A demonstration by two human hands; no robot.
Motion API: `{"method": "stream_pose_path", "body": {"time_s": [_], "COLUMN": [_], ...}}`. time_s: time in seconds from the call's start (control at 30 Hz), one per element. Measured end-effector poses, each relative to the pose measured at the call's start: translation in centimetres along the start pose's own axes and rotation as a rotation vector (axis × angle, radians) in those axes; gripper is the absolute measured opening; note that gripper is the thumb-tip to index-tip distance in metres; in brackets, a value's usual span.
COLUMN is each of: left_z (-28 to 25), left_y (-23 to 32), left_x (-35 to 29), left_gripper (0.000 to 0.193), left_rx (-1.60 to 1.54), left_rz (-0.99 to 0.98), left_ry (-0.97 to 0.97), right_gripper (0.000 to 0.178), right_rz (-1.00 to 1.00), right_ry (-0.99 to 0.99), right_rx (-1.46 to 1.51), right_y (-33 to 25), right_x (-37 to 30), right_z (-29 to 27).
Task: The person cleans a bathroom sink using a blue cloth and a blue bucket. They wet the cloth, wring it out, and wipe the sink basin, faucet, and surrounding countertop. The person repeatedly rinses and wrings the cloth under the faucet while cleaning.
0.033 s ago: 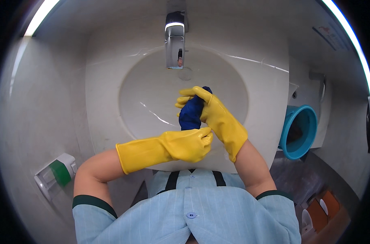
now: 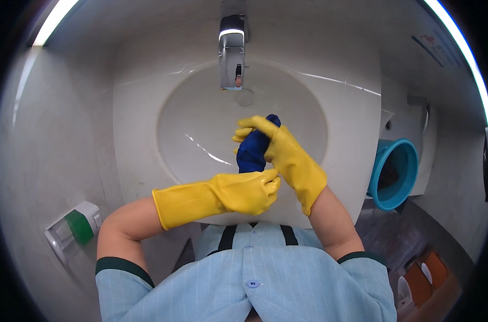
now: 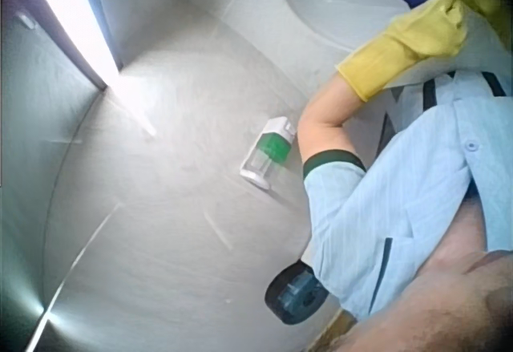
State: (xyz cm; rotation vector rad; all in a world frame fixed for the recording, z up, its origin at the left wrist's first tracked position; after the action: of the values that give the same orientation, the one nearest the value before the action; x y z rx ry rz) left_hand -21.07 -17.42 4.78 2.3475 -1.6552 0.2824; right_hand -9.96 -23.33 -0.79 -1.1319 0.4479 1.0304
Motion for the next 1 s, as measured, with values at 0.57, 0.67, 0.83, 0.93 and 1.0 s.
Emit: {"method": "stream_pose_path", "body": {"time_s": [0.57,0.67,0.83,0.93,1.0], "left_z": [3.0,2.2,-0.4,1.9,0.8], "left_y": [-0.8,-2.5,-4.3,-3.7,-3.8], "left_x": [-5.6,-3.7,0.0,-1.2,-0.8], "left_gripper": [0.085,0.091,0.071,0.044,0.024], "left_rx": [-2.17,-2.289,-2.173,-2.34,-2.404], "left_rz": [-1.758,-1.688,-1.638,-1.726,-1.79], "left_ry": [0.888,0.663,0.453,0.714,1.093], "right_gripper": [0.024,0.019,0.02,0.018,0.018], "right_rz": [-1.083,-1.129,-1.108,-1.19,-1.326], "right_ry": [-0.813,-1.273,-1.499,-1.324,-1.101], "right_rx": [-1.068,-1.388,-1.441,-1.25,-1.057], "right_y": [-4.9,-1.8,1.0,-1.9,-4.4], "right_x": [-8.8,-11.9,-13.4,-13.0,-12.1], "right_z": [4.3,7.1,6.6,6.2,4.9]}}
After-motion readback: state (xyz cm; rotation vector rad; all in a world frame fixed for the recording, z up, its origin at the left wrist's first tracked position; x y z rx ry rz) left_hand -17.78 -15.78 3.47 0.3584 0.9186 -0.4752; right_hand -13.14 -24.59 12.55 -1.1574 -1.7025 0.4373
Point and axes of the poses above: each hand's wrist, its own x-axis towards the middle knuckle, its own z-axis out of the palm, y = z × x, the point moved 4 cm from there along x, towards the middle knuckle, and after that the axes turned 10 degrees about y, right-handed, at the moved point
